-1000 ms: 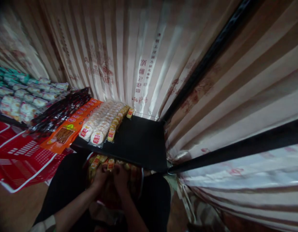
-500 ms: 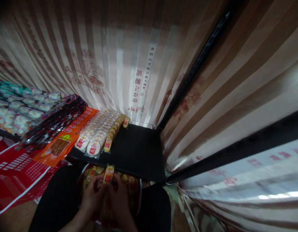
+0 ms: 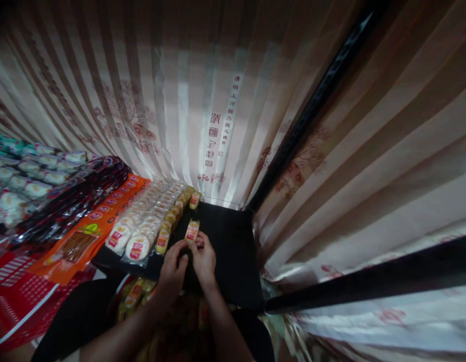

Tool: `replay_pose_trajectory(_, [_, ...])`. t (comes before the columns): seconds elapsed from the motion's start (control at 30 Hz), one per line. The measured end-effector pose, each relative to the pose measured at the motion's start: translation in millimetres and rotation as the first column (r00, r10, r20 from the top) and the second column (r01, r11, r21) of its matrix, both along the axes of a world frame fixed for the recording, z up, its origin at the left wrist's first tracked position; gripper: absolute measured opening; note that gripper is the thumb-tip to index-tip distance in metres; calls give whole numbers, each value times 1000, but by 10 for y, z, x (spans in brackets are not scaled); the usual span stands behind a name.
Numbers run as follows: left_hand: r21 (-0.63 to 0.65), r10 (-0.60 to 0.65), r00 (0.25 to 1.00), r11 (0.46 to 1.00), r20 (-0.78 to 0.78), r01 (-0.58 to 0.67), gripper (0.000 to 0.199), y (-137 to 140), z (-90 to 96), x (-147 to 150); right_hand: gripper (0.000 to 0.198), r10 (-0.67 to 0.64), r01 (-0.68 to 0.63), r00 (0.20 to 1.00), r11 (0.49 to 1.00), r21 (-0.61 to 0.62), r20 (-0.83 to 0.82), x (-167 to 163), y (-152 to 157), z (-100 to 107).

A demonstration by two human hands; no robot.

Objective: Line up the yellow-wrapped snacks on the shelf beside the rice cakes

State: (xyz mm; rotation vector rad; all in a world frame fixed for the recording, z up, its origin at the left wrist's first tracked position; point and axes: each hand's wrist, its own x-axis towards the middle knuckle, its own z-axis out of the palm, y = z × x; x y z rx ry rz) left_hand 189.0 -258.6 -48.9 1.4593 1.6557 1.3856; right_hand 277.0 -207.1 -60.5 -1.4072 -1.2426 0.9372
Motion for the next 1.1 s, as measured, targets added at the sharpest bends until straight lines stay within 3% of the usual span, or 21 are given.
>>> replay_pose_trajectory(0.17, [-63,3,1000,998,19,-2,40,500,-80,128,33,-26,18,984,999,44,177,-30,531,-48])
replay_pose_trajectory(0.5, [-136,20,999,991,27,-16,44,1159,-181,172,42,-104,57,958,982,180,266,-123,1337,-241])
replay_pose_trajectory(0.73, [-56,24,994,998,103,-18,43,1355,-263,235,46,-84,45,929,992,115,361,-150,1514,-332])
replay_pose_trajectory(0.93, [-12,30,978,1000,207,-28,44,1434,-313,241,45,-21,83,849,992,-93,529,-205,1551,-133])
replay_pose_trajectory(1.1, [-25,21,969,1000,247,-15,48,1438,-373,245,44,-20,150,865,964,-220,502,-251,1621,21])
